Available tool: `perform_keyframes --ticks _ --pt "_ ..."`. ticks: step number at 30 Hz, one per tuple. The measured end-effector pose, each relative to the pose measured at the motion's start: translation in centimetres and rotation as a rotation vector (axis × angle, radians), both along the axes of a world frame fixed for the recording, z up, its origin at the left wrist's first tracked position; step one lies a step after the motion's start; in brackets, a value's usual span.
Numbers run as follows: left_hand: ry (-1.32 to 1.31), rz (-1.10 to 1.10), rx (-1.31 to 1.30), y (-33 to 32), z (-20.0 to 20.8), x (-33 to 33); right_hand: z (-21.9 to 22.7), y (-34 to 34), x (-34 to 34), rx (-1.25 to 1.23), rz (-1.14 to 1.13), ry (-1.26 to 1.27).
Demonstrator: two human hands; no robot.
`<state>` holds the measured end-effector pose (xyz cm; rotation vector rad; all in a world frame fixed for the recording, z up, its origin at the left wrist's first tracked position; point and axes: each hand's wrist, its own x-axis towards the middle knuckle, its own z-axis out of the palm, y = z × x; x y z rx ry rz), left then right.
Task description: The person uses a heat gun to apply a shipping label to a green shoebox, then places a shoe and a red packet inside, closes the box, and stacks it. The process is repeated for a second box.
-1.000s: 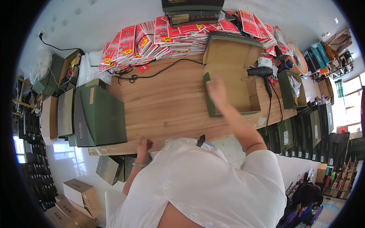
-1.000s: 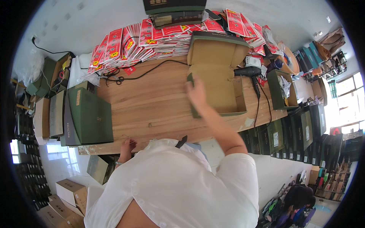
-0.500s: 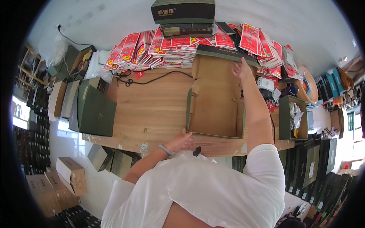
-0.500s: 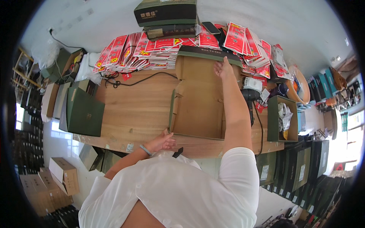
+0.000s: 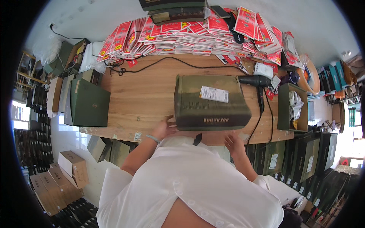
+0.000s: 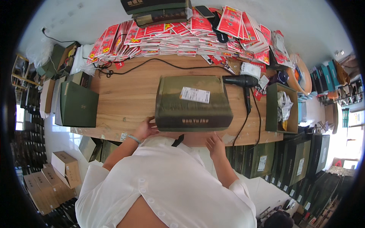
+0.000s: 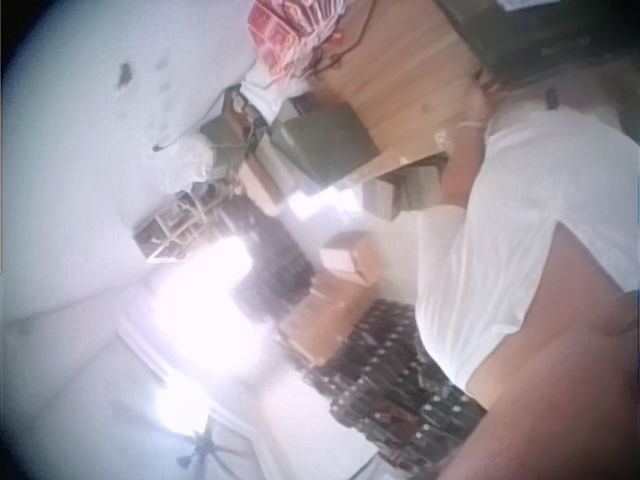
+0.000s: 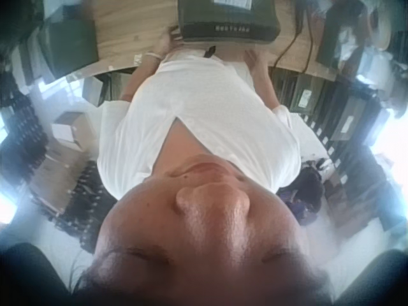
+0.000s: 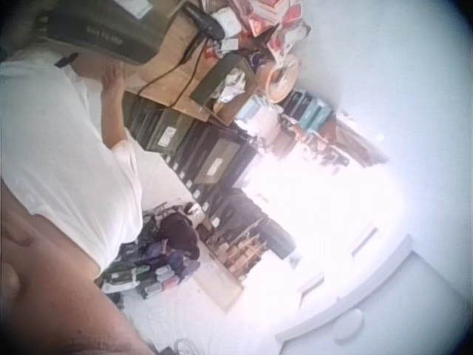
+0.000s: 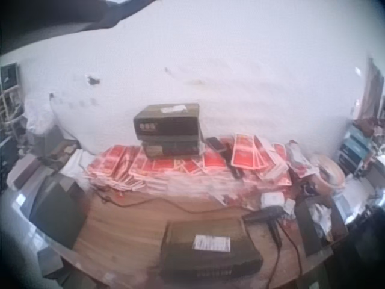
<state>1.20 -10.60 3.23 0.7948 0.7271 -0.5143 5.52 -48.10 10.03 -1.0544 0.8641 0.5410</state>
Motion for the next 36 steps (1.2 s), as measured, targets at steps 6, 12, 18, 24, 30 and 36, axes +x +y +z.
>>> perform_keyframes --ticks 6,12,18,24,30,36 --pt "0.002 -0.128 0.435 -2.2 3.9 1.0 -5.7 -4.0 2.7 -0.560 -0.094 -0.483" --pt "-0.273 -0.314 0.648 -3.6 2.4 2.7 -10.8 -0.7 8.8 -0.725 0.252 -0.648" --pt "-0.130 -0.077 0.539 6.5 -1.4 0.4 3.1 7.4 4.2 -0.616 0.468 -0.947" --pt "-0.197 0.295 0.766 13.5 9.9 1.3 4.1 9.7 4.0 -0.490 0.358 -1.133" --pt "-0.459 0.026 1.461 12.1 20.7 2.1 -9.2 -0.3 12.5 -1.069 0.214 -0.706" --pt "-0.606 -0.316 1.738 7.3 21.3 1.5 -12.5 -10.2 19.1 -1.659 0.336 -0.244"
